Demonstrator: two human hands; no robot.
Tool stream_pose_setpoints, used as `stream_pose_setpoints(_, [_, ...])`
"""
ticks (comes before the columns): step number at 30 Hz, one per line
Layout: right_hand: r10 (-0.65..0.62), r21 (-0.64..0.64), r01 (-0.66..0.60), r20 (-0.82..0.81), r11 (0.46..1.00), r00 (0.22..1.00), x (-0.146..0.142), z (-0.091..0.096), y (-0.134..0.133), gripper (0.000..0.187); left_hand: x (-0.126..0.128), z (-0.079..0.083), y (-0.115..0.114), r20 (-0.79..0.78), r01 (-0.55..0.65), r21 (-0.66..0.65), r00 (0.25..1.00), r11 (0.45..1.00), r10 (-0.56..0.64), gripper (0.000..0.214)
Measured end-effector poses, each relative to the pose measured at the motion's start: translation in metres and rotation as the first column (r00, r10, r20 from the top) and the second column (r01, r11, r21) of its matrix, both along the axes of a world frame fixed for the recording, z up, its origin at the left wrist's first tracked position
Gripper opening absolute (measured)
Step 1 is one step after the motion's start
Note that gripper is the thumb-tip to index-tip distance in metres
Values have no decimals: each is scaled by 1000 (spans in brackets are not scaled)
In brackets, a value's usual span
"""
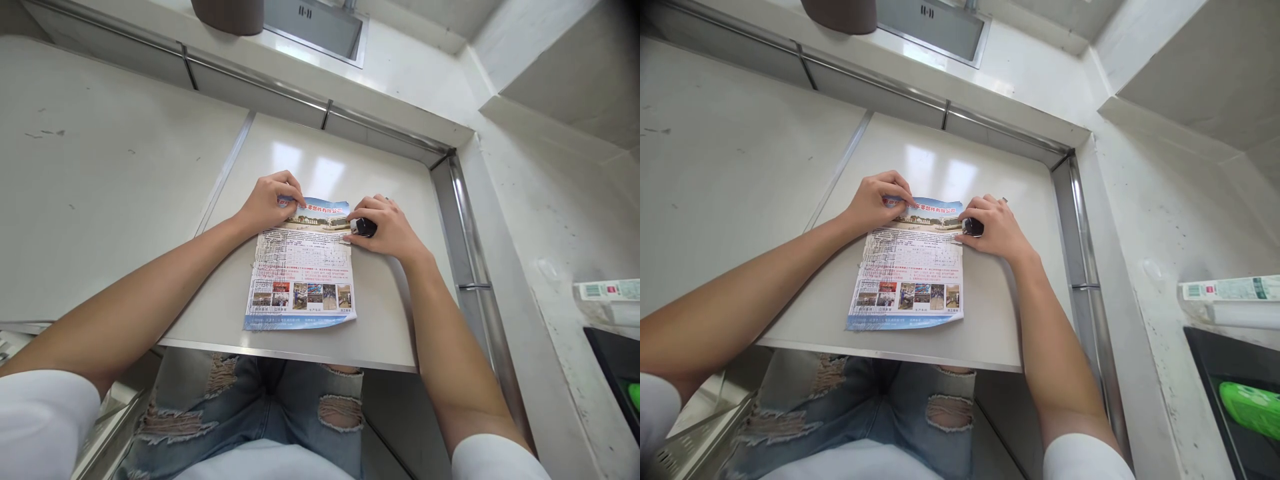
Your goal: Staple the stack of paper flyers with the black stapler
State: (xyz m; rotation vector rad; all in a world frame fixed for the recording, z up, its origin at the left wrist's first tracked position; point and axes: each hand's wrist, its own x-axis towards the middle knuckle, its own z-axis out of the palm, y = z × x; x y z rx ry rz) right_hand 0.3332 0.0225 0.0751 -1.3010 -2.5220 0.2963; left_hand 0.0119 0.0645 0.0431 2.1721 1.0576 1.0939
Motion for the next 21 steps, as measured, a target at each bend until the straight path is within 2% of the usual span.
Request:
stream_pose_setpoints(4, [3, -18, -3, -8, 1000, 1000, -2, 2, -2, 34, -1, 0, 0, -5, -21, -8, 1000, 1000, 21, 26])
stream_pose_setpoints(8, [9, 6, -9, -45, 1000, 999, -4, 3, -4, 45, -2, -1, 0, 1, -38, -12, 999, 999, 38, 28])
stream_pose_setpoints(15, [56, -52, -58, -50, 997, 997, -4, 2, -5, 35, -3, -1, 0, 5, -36, -19, 999, 999, 36, 27])
stream_pose_setpoints(18, [18, -57, -20, -29, 998, 999, -7, 1, -6, 39, -2, -1, -1, 5, -19, -35, 1000, 999, 19, 25])
stream_pose_setpoints(21, [-65, -1, 65, -20, 998, 998, -12, -2, -6, 33, -2, -1, -1, 14, -6, -50, 1000, 999, 7, 25])
